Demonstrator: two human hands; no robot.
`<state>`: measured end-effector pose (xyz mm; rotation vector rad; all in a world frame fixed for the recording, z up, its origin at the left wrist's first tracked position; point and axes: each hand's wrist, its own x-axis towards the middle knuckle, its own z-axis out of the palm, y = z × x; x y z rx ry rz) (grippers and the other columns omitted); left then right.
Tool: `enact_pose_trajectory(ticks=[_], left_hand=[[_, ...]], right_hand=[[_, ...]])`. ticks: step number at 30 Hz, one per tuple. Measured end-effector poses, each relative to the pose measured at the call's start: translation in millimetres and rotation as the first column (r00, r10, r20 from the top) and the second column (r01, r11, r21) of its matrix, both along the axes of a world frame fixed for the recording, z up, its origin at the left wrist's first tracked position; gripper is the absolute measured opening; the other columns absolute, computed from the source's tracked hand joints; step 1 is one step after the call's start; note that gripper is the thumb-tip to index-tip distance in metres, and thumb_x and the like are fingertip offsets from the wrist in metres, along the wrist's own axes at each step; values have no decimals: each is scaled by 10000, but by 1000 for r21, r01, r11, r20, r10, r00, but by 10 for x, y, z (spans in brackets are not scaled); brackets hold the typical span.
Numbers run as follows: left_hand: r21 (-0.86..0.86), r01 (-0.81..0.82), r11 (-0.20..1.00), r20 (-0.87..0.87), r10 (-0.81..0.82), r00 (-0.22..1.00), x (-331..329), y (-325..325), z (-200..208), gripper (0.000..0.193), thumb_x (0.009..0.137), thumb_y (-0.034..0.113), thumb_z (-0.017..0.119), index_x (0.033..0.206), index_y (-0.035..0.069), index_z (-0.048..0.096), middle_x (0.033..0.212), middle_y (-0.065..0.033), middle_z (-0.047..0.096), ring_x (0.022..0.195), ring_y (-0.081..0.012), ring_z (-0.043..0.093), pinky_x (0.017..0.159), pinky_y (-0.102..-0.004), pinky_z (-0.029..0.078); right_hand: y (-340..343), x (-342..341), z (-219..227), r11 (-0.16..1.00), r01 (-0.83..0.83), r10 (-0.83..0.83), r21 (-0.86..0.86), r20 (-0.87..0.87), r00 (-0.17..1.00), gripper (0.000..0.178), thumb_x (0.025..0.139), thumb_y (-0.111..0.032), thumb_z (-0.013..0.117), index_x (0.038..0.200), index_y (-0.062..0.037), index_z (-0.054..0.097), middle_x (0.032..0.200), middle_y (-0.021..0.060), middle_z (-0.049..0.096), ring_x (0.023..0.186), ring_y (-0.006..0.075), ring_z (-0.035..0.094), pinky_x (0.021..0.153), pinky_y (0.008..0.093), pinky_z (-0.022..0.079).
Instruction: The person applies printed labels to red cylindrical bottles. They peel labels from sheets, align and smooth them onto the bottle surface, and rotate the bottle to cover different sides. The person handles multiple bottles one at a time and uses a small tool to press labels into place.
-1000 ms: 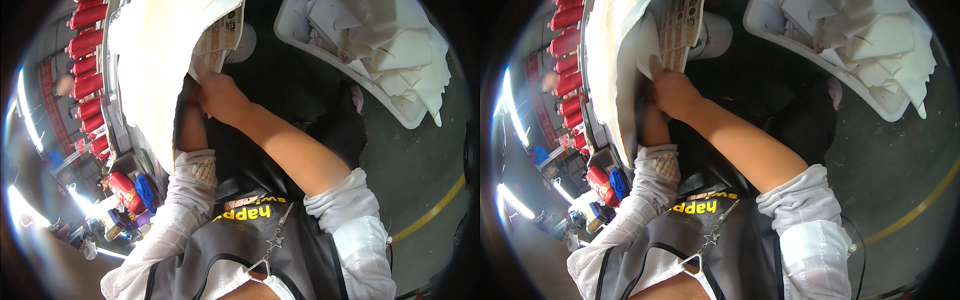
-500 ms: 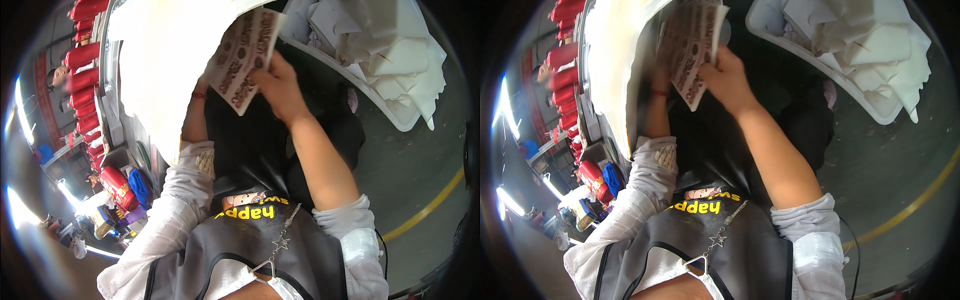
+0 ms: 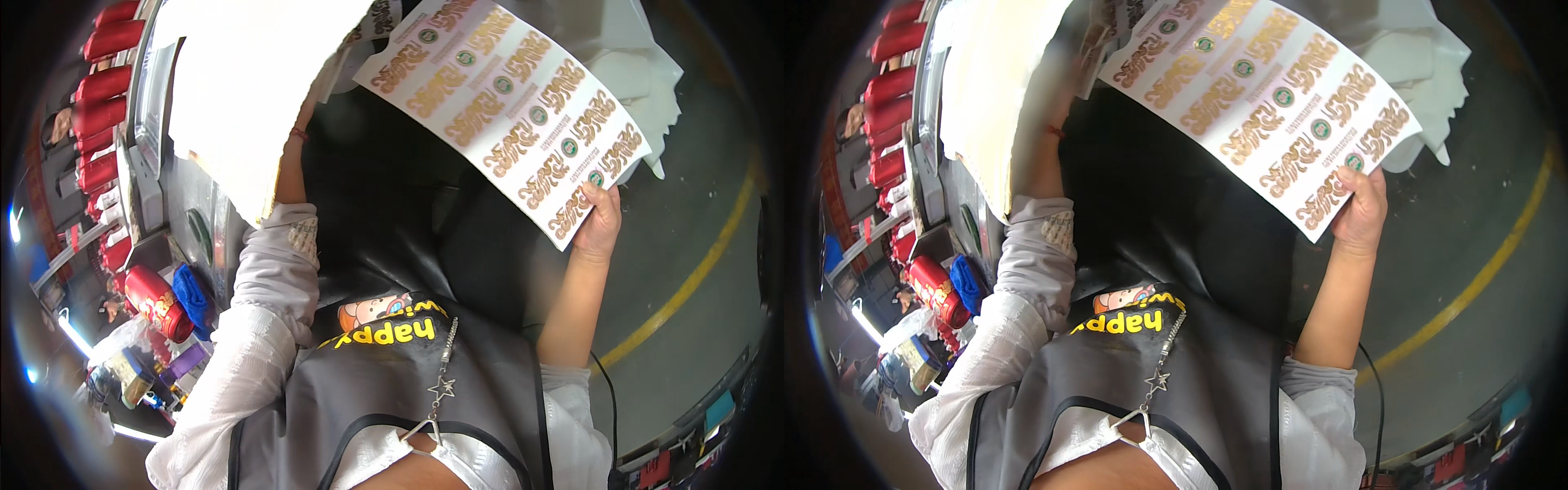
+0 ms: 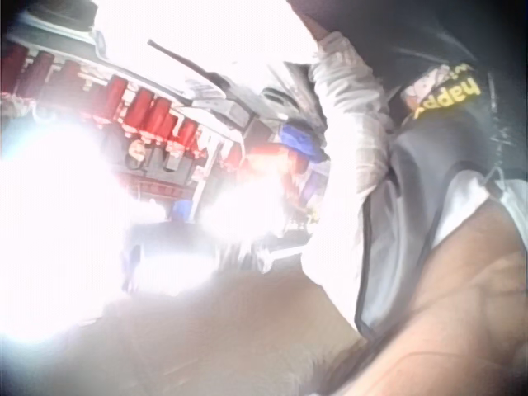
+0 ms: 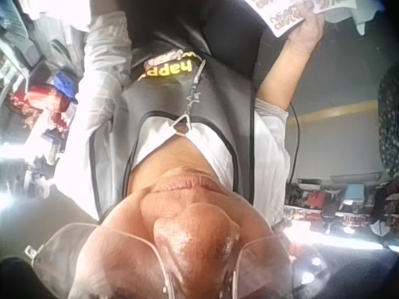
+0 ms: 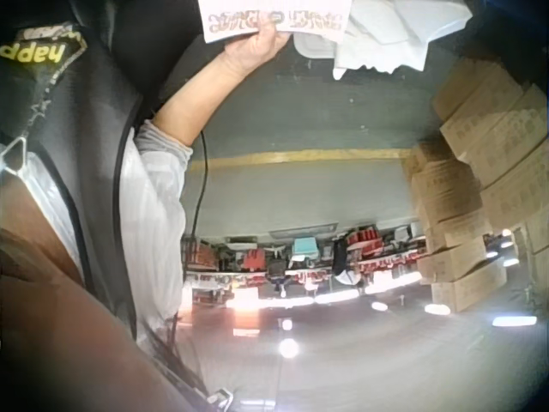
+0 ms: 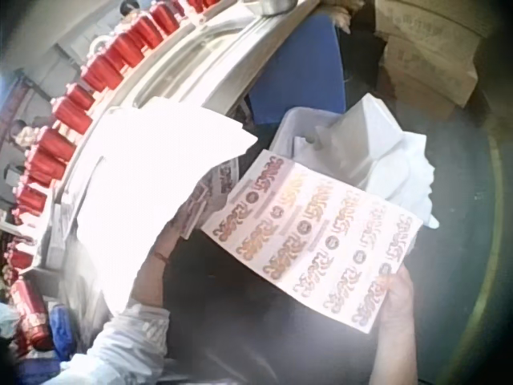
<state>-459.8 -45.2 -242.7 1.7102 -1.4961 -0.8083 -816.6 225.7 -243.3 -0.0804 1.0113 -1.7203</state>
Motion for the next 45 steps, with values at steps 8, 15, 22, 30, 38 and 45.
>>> enact_pose_trajectory(ticks=[8,15,22,30,38,45], left_hand=[[-3,12,1000,16,-12,1000,92,-78,23,489,999,436,551,1280,38,588,1215,-85,655,1016,-200,659,845,-331,526],[-108,67,992,112,-55,992,-180,105,197,496,996,456,552,1267,43,600,1202,-78,664,1001,-195,668,831,-327,531],[240,762,602,-771,-359,527,-1582,1367,764,437,1015,308,570,1327,1,563,1200,-80,646,1008,-153,659,829,-275,507],[-280,642,713,-326,-700,635,-2298,1452,900,488,926,198,682,1382,122,522,1069,-94,605,923,-177,636,746,-301,533],[-301,709,638,-200,-769,607,-2683,1421,826,121,936,150,634,972,35,642,793,-131,653,733,-251,637,705,-344,514],[-43,641,766,-556,-552,622,-2820,780,313,193,987,173,583,1092,28,653,775,-35,653,716,-137,615,674,-302,514]], right_hand=[[560,-265,-350,987,132,-113,-94,185,976,571,848,-30,529,1395,93,421,1310,244,591,1159,356,633,1007,468,530],[914,-153,-635,913,252,99,-322,771,630,467,835,-1,496,1257,198,469,1069,304,631,899,360,706,542,369,607],[914,124,-565,832,390,168,-395,849,501,544,1003,-141,421,1461,131,312,1074,347,615,861,368,699,519,312,579],[1036,350,-385,785,472,208,-402,888,410,528,1006,-110,397,1476,112,305,999,294,616,801,329,680,492,305,568],[1076,352,-218,772,475,206,-422,873,441,526,993,-80,412,1471,116,309,960,285,611,748,300,673,475,294,563],[1252,116,-282,749,484,192,-453,847,496,501,1015,-124,403,1464,94,355,978,293,619,748,292,677,470,282,540]])
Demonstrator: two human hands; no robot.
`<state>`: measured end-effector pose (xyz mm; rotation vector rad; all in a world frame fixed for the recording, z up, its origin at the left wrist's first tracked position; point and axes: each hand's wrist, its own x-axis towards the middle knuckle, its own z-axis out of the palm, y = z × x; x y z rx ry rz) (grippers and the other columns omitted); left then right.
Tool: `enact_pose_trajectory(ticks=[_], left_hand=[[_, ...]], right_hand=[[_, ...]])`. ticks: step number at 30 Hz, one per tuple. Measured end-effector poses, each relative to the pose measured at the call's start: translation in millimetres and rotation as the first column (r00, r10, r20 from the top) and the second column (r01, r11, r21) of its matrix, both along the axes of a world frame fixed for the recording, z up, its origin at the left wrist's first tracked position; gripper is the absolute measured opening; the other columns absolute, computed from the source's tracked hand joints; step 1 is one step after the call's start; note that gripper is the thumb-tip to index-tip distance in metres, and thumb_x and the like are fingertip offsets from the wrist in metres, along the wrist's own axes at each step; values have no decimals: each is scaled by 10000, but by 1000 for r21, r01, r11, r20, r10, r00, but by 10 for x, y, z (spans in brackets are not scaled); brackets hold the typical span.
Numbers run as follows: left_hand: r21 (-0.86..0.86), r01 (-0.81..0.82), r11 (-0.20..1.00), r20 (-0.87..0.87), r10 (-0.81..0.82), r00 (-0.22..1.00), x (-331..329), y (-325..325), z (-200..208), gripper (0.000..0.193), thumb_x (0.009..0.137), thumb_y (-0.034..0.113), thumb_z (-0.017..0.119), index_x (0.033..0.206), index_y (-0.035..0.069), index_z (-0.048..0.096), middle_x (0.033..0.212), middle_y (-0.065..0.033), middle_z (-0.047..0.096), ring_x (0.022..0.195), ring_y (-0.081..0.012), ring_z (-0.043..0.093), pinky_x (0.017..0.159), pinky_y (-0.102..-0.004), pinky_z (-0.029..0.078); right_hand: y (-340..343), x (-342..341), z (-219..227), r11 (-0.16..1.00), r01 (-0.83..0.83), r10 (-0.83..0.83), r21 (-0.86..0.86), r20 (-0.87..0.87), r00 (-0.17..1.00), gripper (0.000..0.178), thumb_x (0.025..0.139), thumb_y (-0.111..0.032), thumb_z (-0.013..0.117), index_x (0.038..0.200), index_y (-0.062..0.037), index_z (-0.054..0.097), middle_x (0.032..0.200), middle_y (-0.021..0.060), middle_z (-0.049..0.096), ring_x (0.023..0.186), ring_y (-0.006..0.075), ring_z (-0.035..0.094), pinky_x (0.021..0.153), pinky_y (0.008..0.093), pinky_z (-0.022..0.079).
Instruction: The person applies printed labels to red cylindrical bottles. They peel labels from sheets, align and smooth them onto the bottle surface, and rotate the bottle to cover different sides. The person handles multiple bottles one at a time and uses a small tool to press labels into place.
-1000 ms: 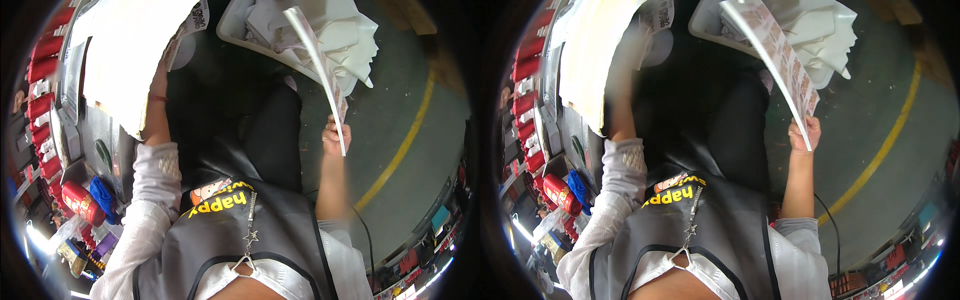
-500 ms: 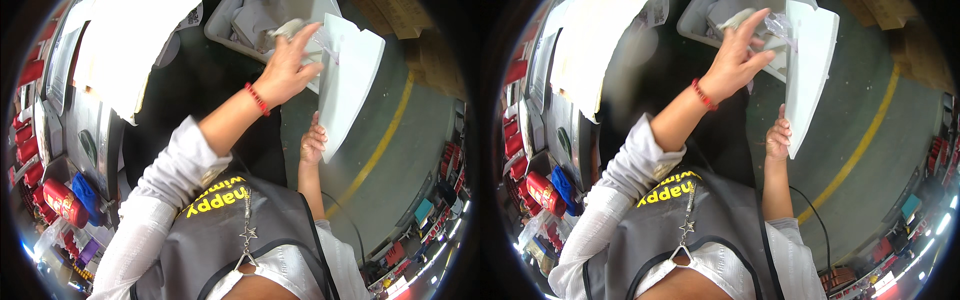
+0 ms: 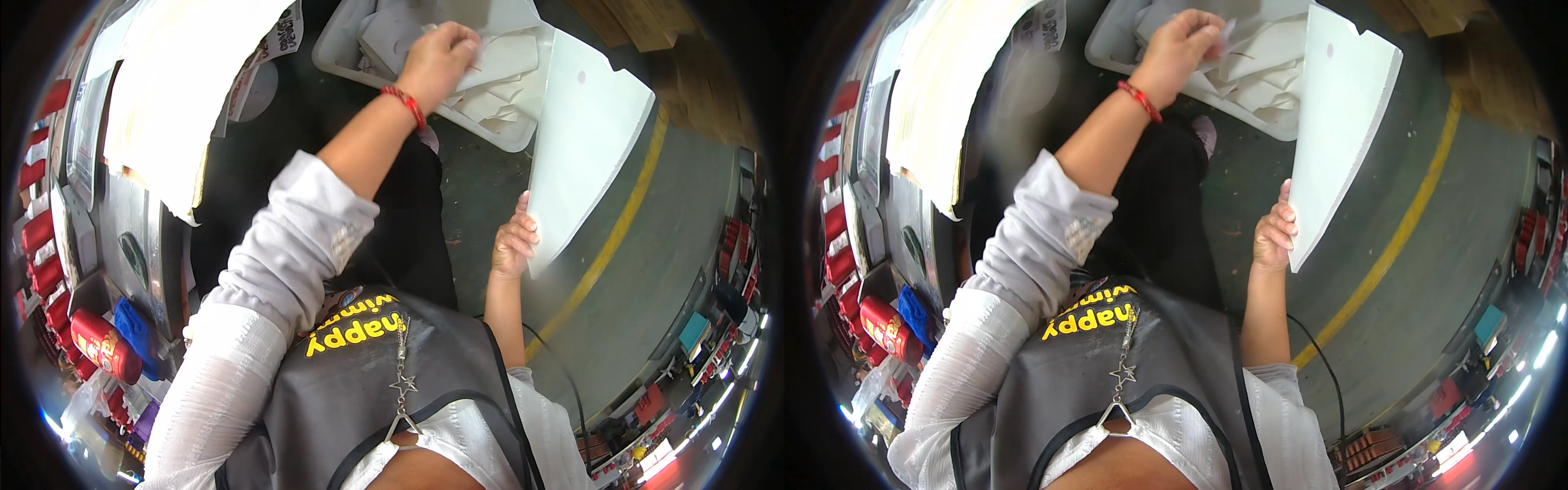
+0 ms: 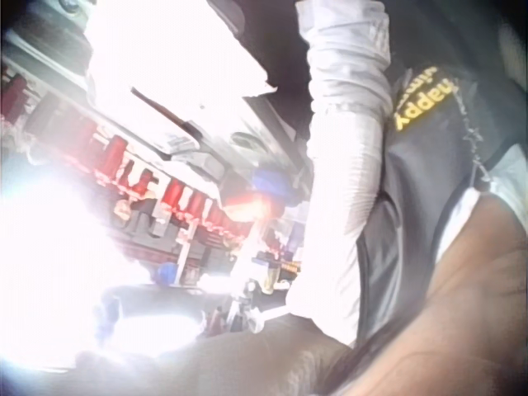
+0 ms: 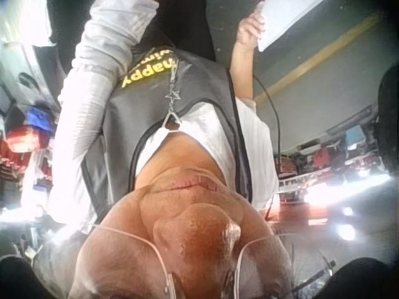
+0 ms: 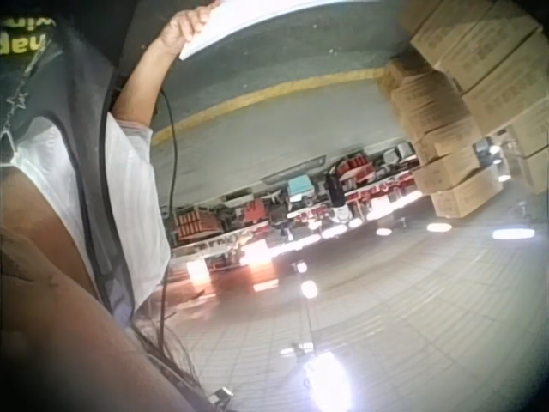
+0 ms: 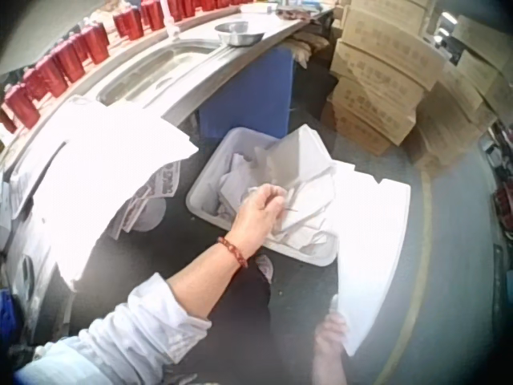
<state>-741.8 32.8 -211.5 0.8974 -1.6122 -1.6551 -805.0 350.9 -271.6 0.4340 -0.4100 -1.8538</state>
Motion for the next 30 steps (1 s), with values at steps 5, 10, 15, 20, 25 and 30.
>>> enact_pose_trajectory(ticks=[5,10,15,20,25,30], left_hand=[[-507,-13,862,433,268,861,-24,-695,-313,464,888,300,697,1266,61,574,1039,-213,676,954,-317,675,825,-416,525],[-381,-50,923,520,259,814,127,-856,-494,311,926,256,557,1189,166,695,988,-197,720,945,-372,678,878,-450,528],[-443,174,880,598,145,788,447,-639,-516,311,902,241,627,1194,160,694,925,-166,676,893,-284,655,812,-370,519],[-479,187,858,584,153,797,837,-244,-597,296,918,244,616,1189,159,699,991,-152,646,928,-281,639,853,-376,506],[-364,135,922,542,92,836,1023,-4,-583,289,930,255,626,1188,145,696,1022,-128,622,906,-258,624,843,-356,496],[-201,143,969,526,-16,850,1025,163,-487,297,930,244,642,1187,102,689,961,-100,624,873,-212,607,812,-320,485]], right_hand=[[69,-302,124,978,155,-97,141,-351,931,502,1022,-198,442,1487,-13,404,1053,282,648,804,295,699,464,249,496],[-274,-782,584,962,251,-151,105,-562,813,294,949,-185,624,1021,100,650,985,218,684,846,293,716,525,327,582],[-55,-822,-460,623,500,204,601,-742,638,320,966,-125,632,1259,-8,573,1057,130,671,941,212,672,739,381,574],[-22,-241,-1110,245,401,526,883,-468,710,436,912,-8,637,1332,-9,517,1163,122,645,1002,220,668,806,393,583],[73,-867,-114,443,469,382,764,-634,672,301,921,-82,616,1201,22,577,1095,134,646,947,244,654,789,387,551],[-264,-1111,825,758,570,-118,319,-792,599,158,1005,-200,561,1018,-65,643,852,136,676,784,235,649,636,354,562]])
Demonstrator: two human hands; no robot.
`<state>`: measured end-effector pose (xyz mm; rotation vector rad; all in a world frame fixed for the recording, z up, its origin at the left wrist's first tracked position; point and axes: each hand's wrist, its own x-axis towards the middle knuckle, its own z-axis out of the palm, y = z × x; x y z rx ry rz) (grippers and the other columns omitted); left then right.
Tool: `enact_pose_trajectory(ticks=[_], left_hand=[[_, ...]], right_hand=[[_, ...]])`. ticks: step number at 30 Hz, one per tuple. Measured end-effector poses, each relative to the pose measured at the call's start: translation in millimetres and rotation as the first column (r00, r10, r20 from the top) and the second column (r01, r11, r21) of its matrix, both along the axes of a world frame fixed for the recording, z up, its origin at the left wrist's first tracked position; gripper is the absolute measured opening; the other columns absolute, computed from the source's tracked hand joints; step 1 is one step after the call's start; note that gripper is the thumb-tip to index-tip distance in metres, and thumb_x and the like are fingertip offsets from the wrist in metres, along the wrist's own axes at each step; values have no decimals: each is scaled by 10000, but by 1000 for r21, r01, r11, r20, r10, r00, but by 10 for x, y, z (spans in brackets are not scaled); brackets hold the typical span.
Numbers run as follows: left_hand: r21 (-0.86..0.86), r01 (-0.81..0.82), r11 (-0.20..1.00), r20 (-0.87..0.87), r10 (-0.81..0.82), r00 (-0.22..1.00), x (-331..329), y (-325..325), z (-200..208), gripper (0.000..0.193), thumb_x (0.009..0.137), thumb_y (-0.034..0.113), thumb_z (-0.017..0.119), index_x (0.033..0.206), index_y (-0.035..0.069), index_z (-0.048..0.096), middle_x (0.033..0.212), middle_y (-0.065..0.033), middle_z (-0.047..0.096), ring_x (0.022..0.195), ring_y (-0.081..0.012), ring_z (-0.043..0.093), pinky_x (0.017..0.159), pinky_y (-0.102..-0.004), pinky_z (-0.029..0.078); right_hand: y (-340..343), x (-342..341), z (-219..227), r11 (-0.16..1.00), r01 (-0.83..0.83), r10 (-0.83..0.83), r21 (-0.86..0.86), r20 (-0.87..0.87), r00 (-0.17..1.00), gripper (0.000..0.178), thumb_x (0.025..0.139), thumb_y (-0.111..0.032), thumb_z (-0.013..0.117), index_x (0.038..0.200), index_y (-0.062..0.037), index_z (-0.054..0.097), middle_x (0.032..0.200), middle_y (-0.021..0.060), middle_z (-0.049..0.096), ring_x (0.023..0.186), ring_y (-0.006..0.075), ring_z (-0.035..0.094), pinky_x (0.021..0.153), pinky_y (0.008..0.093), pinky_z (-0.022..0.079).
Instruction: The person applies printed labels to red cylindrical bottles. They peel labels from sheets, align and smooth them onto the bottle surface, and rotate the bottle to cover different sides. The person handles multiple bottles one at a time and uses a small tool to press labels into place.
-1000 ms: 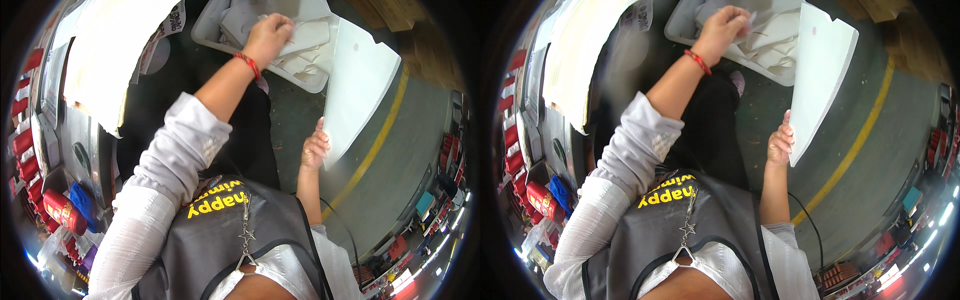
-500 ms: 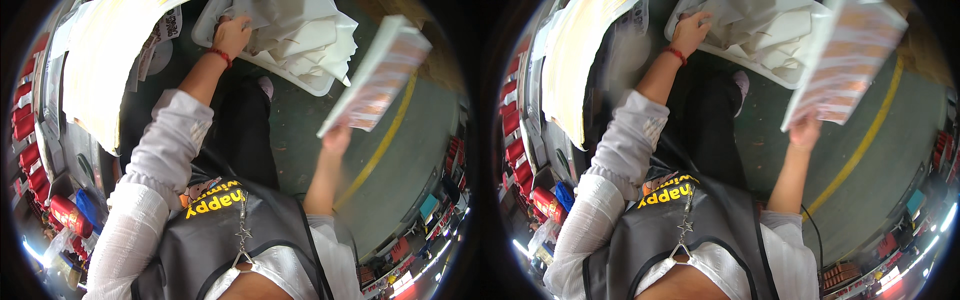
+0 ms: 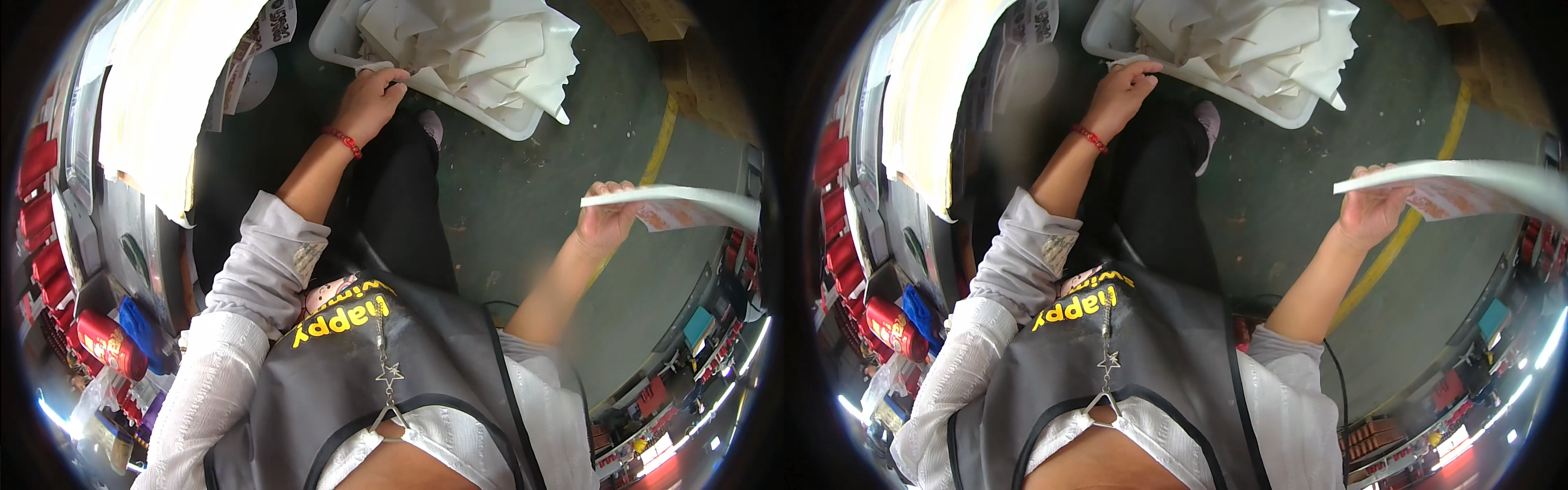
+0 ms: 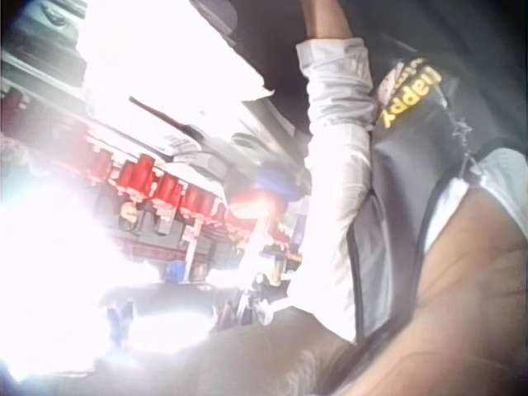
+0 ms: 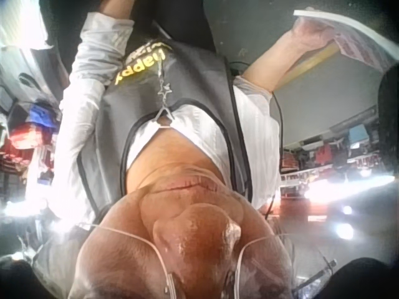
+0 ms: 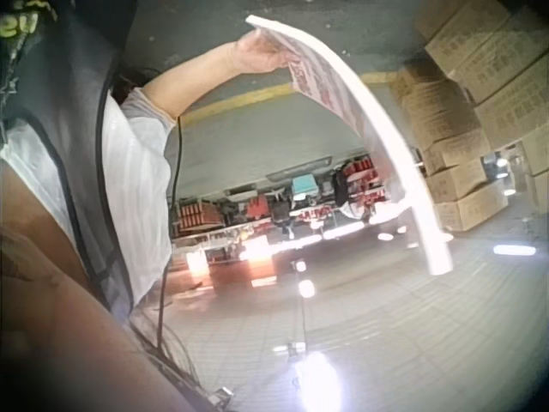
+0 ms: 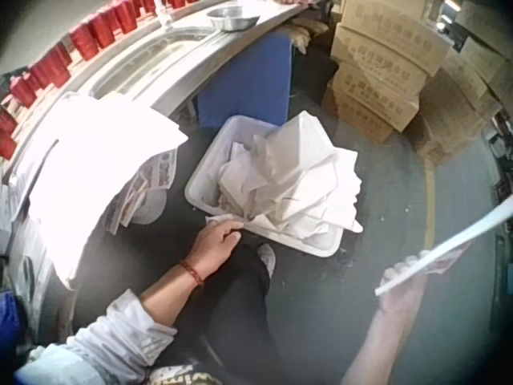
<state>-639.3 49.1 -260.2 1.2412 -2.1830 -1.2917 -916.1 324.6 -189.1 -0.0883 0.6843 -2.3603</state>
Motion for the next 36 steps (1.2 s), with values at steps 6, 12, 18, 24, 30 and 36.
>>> enact_pose_trajectory(ticks=[6,12,18,24,30,36], left_hand=[[-97,65,993,13,-64,998,183,109,24,280,939,212,635,1182,84,689,901,-81,638,788,-190,605,761,-312,489],[22,10,1000,137,-13,991,379,207,181,293,948,211,625,1204,77,674,950,-97,650,808,-187,608,776,-315,490],[23,23,999,-6,-23,1000,301,330,123,294,960,219,618,1215,83,669,1061,-122,666,902,-211,629,833,-320,494],[32,42,999,83,-45,996,456,378,206,312,958,233,620,1234,93,661,1146,-116,663,923,-227,638,861,-325,499],[66,-22,998,129,14,992,533,368,290,322,949,242,644,1242,110,660,1178,-127,657,939,-205,633,887,-328,494],[-124,58,991,-139,-76,987,-120,23,598,885,809,361,783,1455,-64,354,1379,-286,505,1275,-372,497,1062,-414,426]], right_hand=[[704,1015,-1889,628,-155,18,763,185,983,405,908,-13,650,1297,-48,542,1215,117,615,969,246,669,697,412,593],[429,486,-904,695,-102,94,712,51,994,394,881,9,649,1253,90,547,1152,160,648,998,268,674,814,422,575],[114,-92,93,957,-271,236,-105,-262,936,293,968,-291,638,1049,-10,620,950,130,680,813,227,628,689,372,507],[273,559,-1532,702,-6,-79,712,86,993,344,951,-41,615,1292,-56,568,910,88,691,705,240,670,650,399,578],[425,721,-1394,579,-142,215,803,17,976,282,928,-71,657,1196,11,625,919,88,699,633,139,641,483,258,480],[418,147,-6,658,-92,491,747,-333,805,166,903,-35,662,1050,42,676,995,65,703,896,116,637,853,293,493]])
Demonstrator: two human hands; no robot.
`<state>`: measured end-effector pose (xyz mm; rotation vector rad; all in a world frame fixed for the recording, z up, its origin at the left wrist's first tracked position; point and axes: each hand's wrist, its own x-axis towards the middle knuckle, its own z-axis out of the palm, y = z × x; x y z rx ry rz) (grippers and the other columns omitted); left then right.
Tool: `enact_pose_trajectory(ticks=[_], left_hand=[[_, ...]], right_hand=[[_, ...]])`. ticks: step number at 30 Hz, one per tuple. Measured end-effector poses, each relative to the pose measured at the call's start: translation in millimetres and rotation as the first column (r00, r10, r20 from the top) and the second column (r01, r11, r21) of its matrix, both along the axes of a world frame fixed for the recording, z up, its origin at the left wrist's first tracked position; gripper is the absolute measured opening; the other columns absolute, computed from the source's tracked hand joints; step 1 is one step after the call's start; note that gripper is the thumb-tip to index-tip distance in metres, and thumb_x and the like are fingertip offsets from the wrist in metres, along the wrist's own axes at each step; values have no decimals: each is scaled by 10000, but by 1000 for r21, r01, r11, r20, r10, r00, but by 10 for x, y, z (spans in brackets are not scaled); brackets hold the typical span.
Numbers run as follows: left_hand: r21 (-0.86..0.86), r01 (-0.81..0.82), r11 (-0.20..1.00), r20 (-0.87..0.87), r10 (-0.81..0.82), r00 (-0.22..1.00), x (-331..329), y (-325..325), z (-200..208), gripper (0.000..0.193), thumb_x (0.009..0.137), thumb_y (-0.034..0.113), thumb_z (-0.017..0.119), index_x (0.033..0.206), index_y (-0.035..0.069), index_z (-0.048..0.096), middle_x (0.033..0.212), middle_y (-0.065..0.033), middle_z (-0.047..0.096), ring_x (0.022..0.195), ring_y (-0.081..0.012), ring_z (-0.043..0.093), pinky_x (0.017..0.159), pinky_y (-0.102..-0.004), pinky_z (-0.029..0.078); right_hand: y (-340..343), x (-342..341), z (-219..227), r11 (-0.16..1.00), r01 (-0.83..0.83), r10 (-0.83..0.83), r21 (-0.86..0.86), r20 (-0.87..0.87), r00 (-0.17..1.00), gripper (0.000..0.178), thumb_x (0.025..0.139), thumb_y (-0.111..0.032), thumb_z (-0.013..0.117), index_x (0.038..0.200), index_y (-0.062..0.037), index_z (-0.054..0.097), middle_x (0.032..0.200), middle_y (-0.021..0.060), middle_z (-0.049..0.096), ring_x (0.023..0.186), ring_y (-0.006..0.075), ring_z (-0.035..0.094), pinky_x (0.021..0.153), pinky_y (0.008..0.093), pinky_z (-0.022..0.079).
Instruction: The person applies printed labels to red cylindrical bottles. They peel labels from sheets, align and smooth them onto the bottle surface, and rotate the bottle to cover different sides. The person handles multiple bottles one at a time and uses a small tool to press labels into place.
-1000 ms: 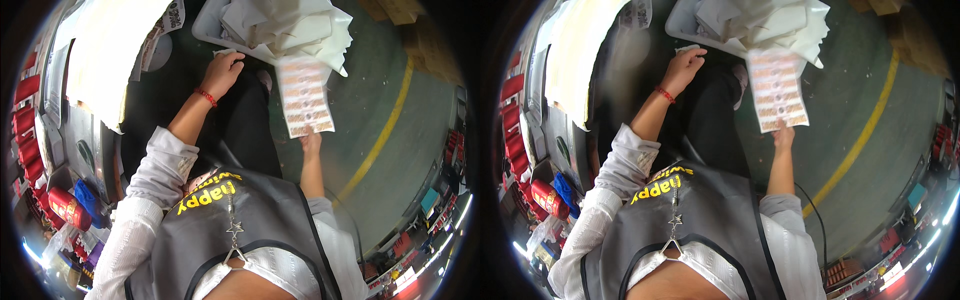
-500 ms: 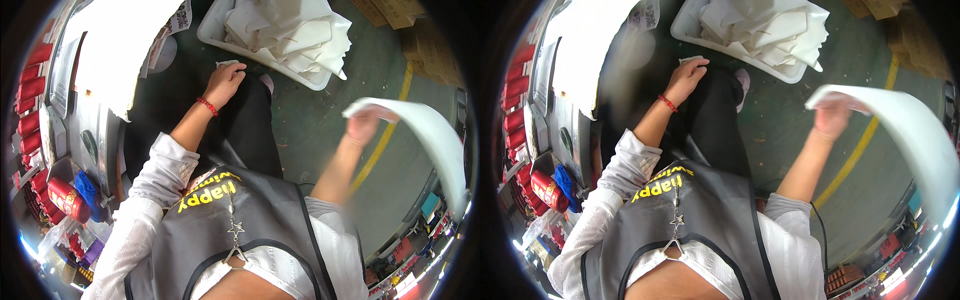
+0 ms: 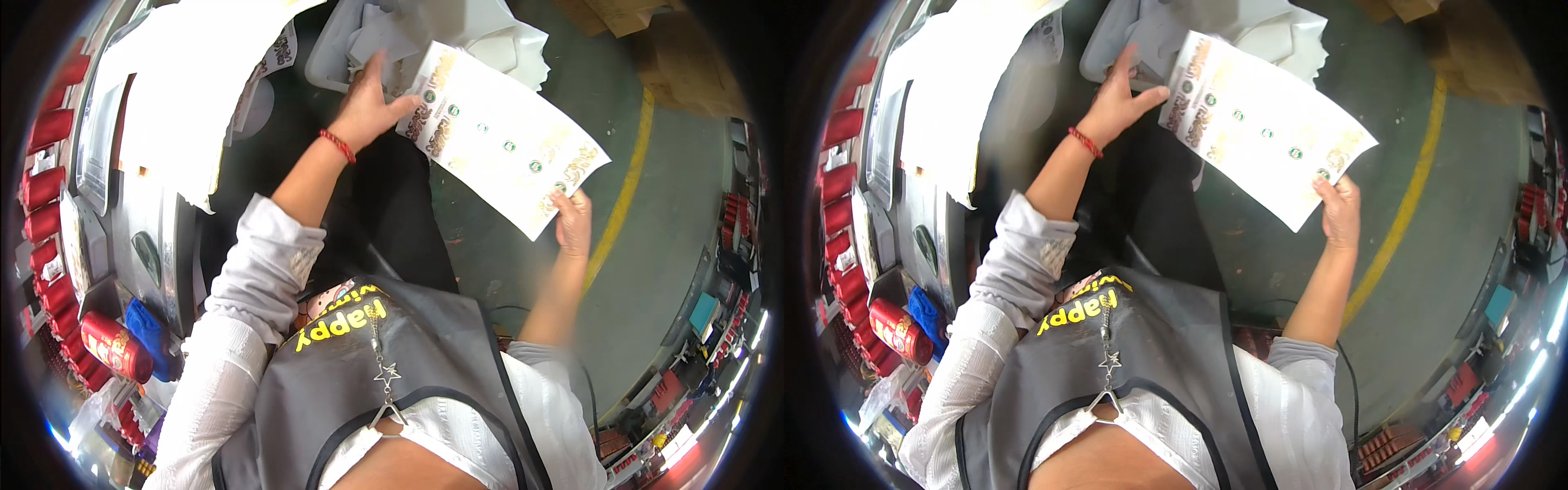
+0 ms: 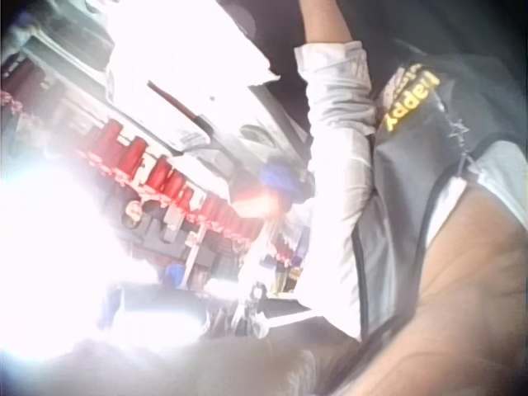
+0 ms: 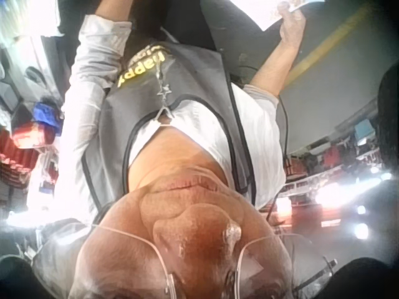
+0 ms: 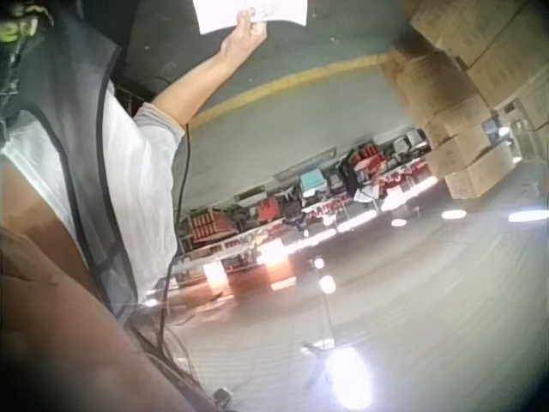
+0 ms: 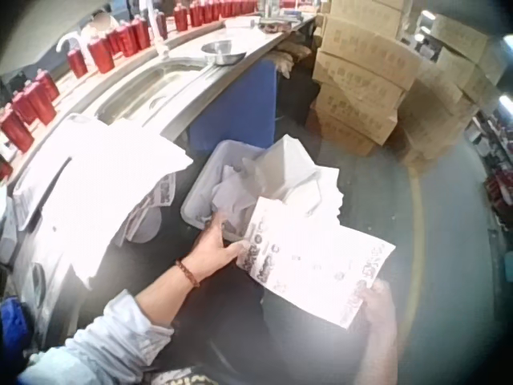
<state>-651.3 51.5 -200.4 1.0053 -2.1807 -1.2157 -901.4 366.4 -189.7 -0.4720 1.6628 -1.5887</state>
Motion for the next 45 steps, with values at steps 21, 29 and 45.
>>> enact_pose_trajectory(ticks=[21,29,45], left_hand=[[830,419,369,-557,496,666,-28,943,373,377,963,176,655,1288,3,572,1228,-94,659,1118,-208,629,991,-376,498],[696,566,443,-649,49,759,292,1050,557,676,1048,405,482,1571,69,217,1500,-130,409,1296,-238,508,1077,-379,408],[827,248,504,-379,174,909,1527,996,134,681,1034,426,496,1554,47,275,1484,-163,454,1265,-210,538,1078,-349,416]], right_hand=[[-1245,1256,140,842,421,-236,-337,472,849,487,988,-147,577,1409,55,442,1391,191,548,1264,309,554,1085,475,437],[-1140,-83,380,833,138,-78,-535,132,988,596,917,-179,670,1427,20,433,1400,167,535,1277,336,535,1075,501,446],[-492,-737,-1203,995,97,-83,-31,308,948,426,946,-13,567,1350,98,487,1233,213,637,1017,284,691,860,385,582]])
